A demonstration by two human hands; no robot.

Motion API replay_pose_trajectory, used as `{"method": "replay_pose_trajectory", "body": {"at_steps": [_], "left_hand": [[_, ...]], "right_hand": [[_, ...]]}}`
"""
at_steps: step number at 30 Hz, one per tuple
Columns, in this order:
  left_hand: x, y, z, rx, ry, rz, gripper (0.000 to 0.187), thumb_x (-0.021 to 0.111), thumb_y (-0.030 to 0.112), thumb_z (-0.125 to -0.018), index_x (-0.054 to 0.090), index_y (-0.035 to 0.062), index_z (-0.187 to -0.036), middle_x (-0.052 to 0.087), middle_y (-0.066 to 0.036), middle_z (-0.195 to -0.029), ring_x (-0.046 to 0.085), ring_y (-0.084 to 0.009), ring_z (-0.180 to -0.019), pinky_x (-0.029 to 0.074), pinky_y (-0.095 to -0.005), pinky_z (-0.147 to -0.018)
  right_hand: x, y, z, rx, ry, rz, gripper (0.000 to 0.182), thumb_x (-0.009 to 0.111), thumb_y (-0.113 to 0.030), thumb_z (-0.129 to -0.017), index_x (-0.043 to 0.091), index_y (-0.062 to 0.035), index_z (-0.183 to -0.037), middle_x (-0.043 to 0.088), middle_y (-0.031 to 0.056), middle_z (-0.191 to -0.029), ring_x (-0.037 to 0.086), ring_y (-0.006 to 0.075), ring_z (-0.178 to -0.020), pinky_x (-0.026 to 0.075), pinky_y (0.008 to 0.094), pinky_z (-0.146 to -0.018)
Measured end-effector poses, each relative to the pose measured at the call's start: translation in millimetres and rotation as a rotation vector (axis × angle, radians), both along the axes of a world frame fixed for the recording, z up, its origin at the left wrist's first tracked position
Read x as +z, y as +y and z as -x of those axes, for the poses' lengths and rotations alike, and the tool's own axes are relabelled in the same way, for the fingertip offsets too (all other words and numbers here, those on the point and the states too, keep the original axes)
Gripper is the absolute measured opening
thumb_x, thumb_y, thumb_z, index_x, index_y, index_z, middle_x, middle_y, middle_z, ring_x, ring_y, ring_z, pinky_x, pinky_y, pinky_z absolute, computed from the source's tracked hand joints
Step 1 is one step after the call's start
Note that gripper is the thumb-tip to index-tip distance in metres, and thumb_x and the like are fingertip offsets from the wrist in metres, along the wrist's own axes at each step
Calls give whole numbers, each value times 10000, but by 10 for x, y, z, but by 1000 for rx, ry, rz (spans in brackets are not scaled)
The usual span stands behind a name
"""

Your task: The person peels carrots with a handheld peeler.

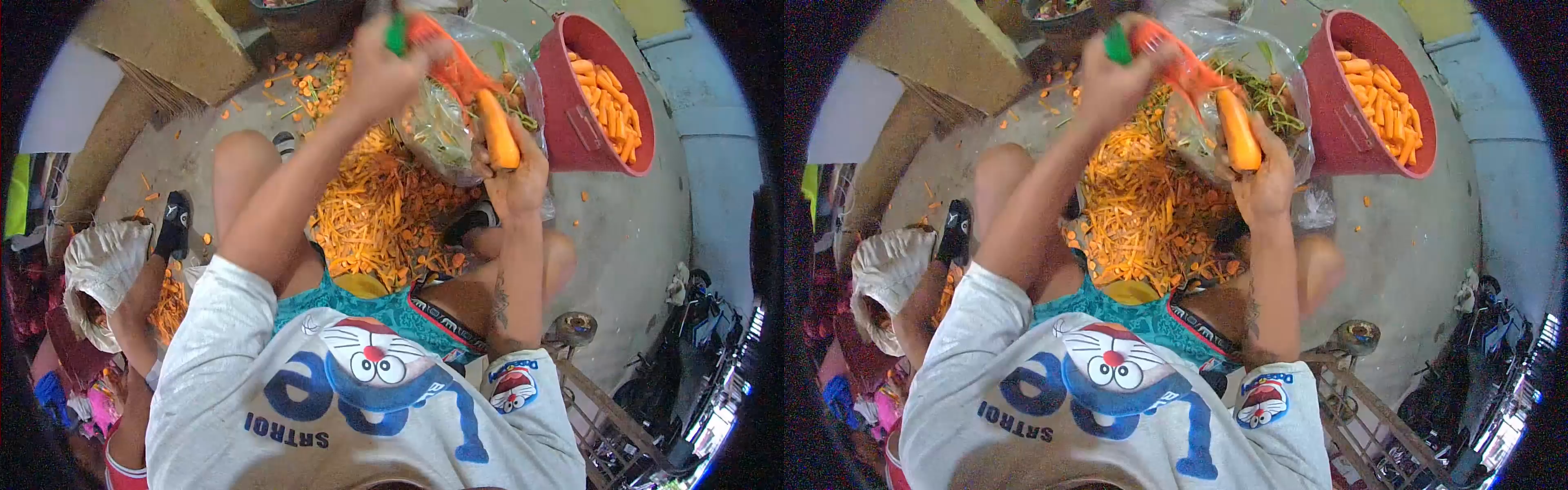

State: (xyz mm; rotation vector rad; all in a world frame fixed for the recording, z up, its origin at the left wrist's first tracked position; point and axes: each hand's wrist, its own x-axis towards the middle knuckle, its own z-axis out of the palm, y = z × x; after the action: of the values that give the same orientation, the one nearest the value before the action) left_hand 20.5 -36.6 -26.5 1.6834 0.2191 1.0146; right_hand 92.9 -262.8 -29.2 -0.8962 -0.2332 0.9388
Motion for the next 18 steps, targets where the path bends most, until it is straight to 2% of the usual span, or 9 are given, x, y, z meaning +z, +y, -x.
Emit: {"method": "replay_pose_trajectory", "body": {"at_steps": [3, 4, 7, 8, 10, 12, 15, 16, 18], "left_hand": [[204, -457, 160, -259, -159, -60, 163, 799, 157, -884, 691, 58, -953, 671, 42, -749, 599, -64, -658, 494, -254, -613], [180, -273, 166, -184, 93, -115, 189, 804, 159, -881, 686, 58, -989, 671, 41, -799, 606, -62, -711, 502, -253, -656], [24, 338, -58, -52, -95, -43, 115, 690, 111, -975, 602, 37, -980, 648, -17, -819, 625, -110, -720, 480, -288, -640], [-51, 368, -28, 64, 71, 65, 209, 816, 164, -872, 685, 51, -990, 662, 31, -795, 611, -69, -738, 511, -259, -688], [69, -28, 35, -36, -5, 41, 200, 814, 160, -874, 688, 45, -979, 677, 24, -802, 619, -71, -737, 516, -261, -686], [212, -399, 226, -287, -80, -68, 171, 802, 139, -884, 697, 28, -961, 707, 14, -828, 644, -84, -756, 536, -274, -704], [216, -202, 165, -309, 59, -22, 172, 792, 138, -897, 697, 22, -981, 688, 31, -815, 645, -92, -769, 539, -281, -720], [128, -136, 23, -160, -96, -8, 158, 793, 158, -902, 699, 44, -961, 634, 57, -733, 604, -69, -680, 501, -251, -620], [51, 83, 19, -154, -16, 110, 147, 787, 169, -909, 700, 60, -955, 622, 63, -721, 570, -52, -637, 460, -238, -570]], "right_hand": [[175, 100, 212, -181, -55, 139, 471, 451, -331, -1055, 562, 30, -1337, 648, 80, -981, 538, 127, -723, 376, 242, -559], [139, 64, 222, -180, -42, 155, 471, 451, -331, -1055, 562, 30, -1337, 648, 80, -981, 538, 127, -723, 376, 242, -559], [57, 1, 89, -93, -111, 88, 484, 451, -326, -1055, 554, 44, -1351, 676, 106, -1054, 621, 166, -806, 476, 269, -613], [-37, -49, -2, 30, -21, -86, 481, 453, -318, -1054, 556, 48, -1349, 681, 112, -1083, 642, 181, -843, 497, 279, -639], [62, 14, -17, 157, 53, -263, 478, 455, -310, -1052, 558, 53, -1347, 686, 118, -1112, 662, 195, -880, 518, 290, -666], [325, 195, 225, -230, -81, 144, 468, 448, -300, -1056, 560, 34, -1364, 680, 95, -1066, 627, 157, -823, 487, 278, -638], [206, 206, 263, -315, -140, 156, 466, 452, -286, -1055, 550, 26, -1386, 639, 56, -967, 494, 110, -700, 370, 251, -569], [174, 65, 151, -70, -35, -14, 479, 467, -288, -1046, 540, 18, -1407, 603, 39, -932, 442, 104, -679, 342, 235, -563], [137, 13, 14, -41, -46, -32, 492, 481, -283, -1034, 539, 15, -1421, 586, 17, -928, 432, 95, -684, 334, 233, -562]]}}
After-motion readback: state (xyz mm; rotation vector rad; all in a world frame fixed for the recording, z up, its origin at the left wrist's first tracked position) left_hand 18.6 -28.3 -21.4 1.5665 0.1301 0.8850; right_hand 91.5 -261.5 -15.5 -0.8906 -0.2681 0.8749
